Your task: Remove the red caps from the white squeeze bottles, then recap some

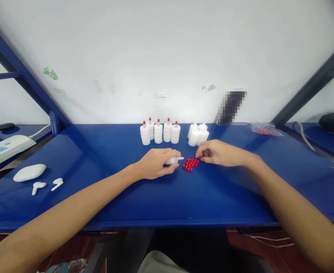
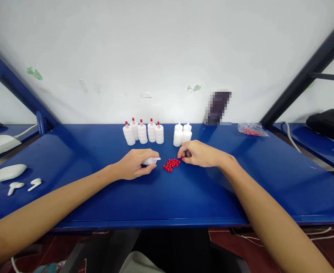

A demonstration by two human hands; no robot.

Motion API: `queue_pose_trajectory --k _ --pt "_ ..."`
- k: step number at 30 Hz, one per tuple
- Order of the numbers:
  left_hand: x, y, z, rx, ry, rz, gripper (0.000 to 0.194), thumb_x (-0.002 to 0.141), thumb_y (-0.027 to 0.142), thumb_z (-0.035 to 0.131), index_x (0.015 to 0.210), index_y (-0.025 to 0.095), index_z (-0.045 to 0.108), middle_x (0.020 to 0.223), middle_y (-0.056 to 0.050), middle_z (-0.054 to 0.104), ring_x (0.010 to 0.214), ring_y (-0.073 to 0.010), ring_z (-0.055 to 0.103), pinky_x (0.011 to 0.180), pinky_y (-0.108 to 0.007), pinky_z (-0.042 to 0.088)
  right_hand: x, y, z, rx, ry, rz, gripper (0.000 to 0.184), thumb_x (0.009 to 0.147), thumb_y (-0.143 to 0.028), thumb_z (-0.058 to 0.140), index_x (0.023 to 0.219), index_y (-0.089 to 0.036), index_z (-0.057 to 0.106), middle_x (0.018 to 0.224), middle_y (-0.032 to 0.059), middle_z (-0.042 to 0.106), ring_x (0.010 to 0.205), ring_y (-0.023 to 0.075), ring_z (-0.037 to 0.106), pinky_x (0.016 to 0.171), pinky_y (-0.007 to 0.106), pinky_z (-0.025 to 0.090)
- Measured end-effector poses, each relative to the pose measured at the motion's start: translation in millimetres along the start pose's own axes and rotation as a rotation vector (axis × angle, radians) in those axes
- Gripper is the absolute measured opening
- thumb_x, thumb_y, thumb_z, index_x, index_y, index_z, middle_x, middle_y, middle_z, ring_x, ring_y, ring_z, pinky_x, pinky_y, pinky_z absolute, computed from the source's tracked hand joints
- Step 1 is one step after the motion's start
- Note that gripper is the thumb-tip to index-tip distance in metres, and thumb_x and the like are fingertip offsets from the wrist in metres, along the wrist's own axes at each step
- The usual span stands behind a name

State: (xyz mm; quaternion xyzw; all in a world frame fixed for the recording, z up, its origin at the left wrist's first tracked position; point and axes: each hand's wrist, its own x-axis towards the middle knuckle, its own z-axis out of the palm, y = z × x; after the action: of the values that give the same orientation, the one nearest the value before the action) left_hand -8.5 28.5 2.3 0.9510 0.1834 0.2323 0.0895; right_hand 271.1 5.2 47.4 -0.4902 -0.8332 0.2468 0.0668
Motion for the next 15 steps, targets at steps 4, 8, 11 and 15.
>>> queue_pose_trajectory --k 4,8,11,15 --pt "0.1 -0.2 -0.1 -0.002 -0.007 -0.008 0.030 0.098 0.039 0.045 0.117 0.019 0.057 0.095 -0.004 0.068 0.079 -0.0161 0.063 0.072 -0.026 0.045 0.9 -1.1 1.9 -0.008 0.001 -0.007 0.021 0.079 -0.019 0.059 0.095 -0.018 0.072 0.090 0.0062 0.071 0.073 0.0179 0.062 0.065 0.030 0.048" --pt "0.0 -0.1 0.0 0.000 -0.009 -0.012 0.030 0.097 0.038 0.045 0.116 0.019 0.057 0.095 -0.004 0.068 0.080 -0.0160 0.062 0.073 -0.026 0.045 2.1 -3.9 5.5 0.056 -0.003 -0.048 0.024 0.078 -0.017 0.058 0.100 -0.017 0.068 0.086 0.0045 0.068 0.070 0.0154 0.059 0.063 0.027 0.047" --pt "-0.1 0.0 -0.1 -0.004 -0.017 -0.014 0.030 0.098 0.039 0.045 0.117 0.018 0.057 0.095 -0.004 0.067 0.079 -0.0160 0.062 0.073 -0.025 0.045 3.2 -6.2 9.0 0.115 -0.024 -0.074 0.026 0.078 -0.017 0.057 0.103 -0.018 0.066 0.082 0.0027 0.066 0.066 0.0137 0.056 0.061 0.026 0.046" --pt "-0.1 -0.2 -0.1 -0.004 -0.021 -0.020 0.031 0.098 0.040 0.045 0.118 0.019 0.057 0.095 -0.004 0.067 0.080 -0.0164 0.062 0.074 -0.025 0.045 4.6 -9.4 12.9 0.163 -0.025 -0.089 0.025 0.079 -0.018 0.057 0.102 -0.018 0.065 0.080 0.0014 0.065 0.064 0.0128 0.055 0.060 0.026 0.044"
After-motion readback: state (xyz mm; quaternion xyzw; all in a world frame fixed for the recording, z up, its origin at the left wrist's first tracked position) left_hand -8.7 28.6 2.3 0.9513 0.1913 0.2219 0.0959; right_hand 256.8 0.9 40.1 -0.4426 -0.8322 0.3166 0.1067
